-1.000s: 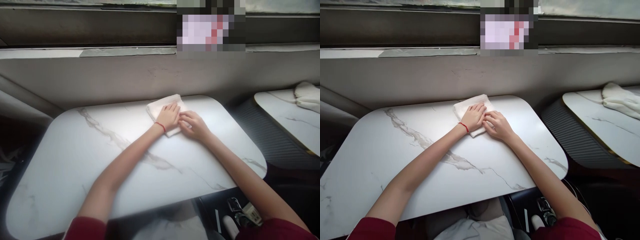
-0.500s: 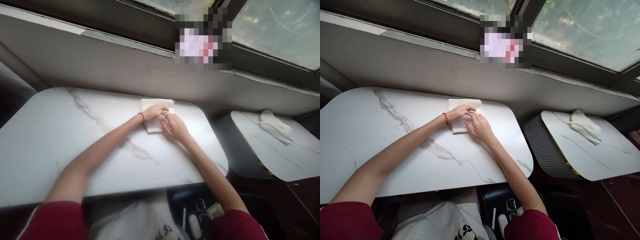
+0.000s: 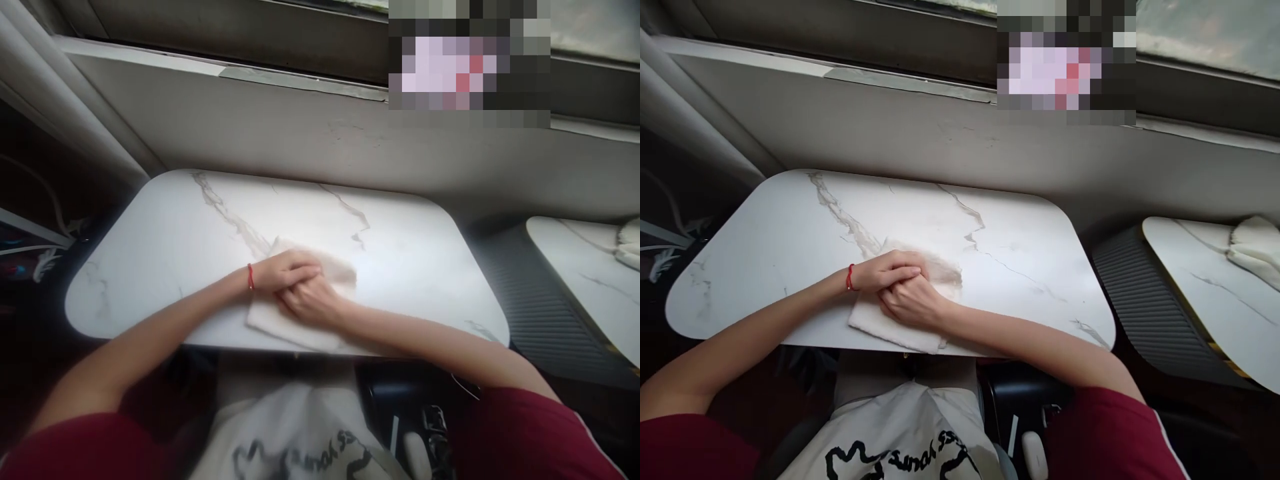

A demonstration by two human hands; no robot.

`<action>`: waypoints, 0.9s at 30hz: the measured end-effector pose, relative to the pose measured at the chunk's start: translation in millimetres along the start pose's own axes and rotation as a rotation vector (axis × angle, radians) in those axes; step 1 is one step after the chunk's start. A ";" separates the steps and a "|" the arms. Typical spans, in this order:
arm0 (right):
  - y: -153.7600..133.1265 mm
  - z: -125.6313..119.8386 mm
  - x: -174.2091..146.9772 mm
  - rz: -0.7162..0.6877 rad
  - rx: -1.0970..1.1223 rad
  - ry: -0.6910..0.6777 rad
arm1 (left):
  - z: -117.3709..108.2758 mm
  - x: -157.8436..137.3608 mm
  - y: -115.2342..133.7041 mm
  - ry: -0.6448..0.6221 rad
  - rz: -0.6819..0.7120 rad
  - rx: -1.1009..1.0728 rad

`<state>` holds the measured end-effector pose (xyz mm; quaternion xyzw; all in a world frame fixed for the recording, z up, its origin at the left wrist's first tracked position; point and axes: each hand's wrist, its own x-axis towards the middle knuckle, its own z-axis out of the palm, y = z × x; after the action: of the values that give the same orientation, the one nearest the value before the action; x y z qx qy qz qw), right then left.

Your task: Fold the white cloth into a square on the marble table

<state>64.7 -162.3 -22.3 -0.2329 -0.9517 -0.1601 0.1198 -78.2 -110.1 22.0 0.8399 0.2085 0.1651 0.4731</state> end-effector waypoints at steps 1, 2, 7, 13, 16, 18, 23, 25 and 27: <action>0.1 2.2 10.7 0.020 0.016 -0.017 | -7.8 -3.7 -2.5 0.001 -0.040 -0.044; 3.0 4.8 22.0 0.041 0.036 -0.030 | -17.1 -6.6 -5.8 0.012 -0.082 -0.077; 45.9 27.5 82.0 0.039 0.053 -0.042 | -65.1 -19.4 -33.7 0.318 -0.218 0.009; 93.3 59.9 136.7 0.011 0.099 -0.030 | -91.6 -34.8 -65.4 0.644 -0.267 0.291; 103.3 66.4 156.3 0.093 0.142 -0.047 | -99.7 -41.2 -71.5 0.684 -0.304 0.344; 107.8 68.9 169.4 0.141 0.176 -0.061 | -106.7 -46.5 -74.9 0.708 -0.356 0.397; 113.0 79.0 201.0 0.294 0.259 0.017 | -127.9 -61.4 -88.9 0.789 -0.513 0.524; 112.1 83.9 209.6 0.375 0.287 0.059 | -134.0 -65.6 -94.7 0.813 -0.530 0.548; 110.6 87.0 214.2 0.434 0.315 0.083 | -137.1 -67.7 -97.1 0.815 -0.524 0.571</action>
<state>-80.2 48.7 -10.0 -0.4033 -0.8869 0.0100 0.2250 -220.3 0.4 1.0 0.7230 0.6126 0.2902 0.1331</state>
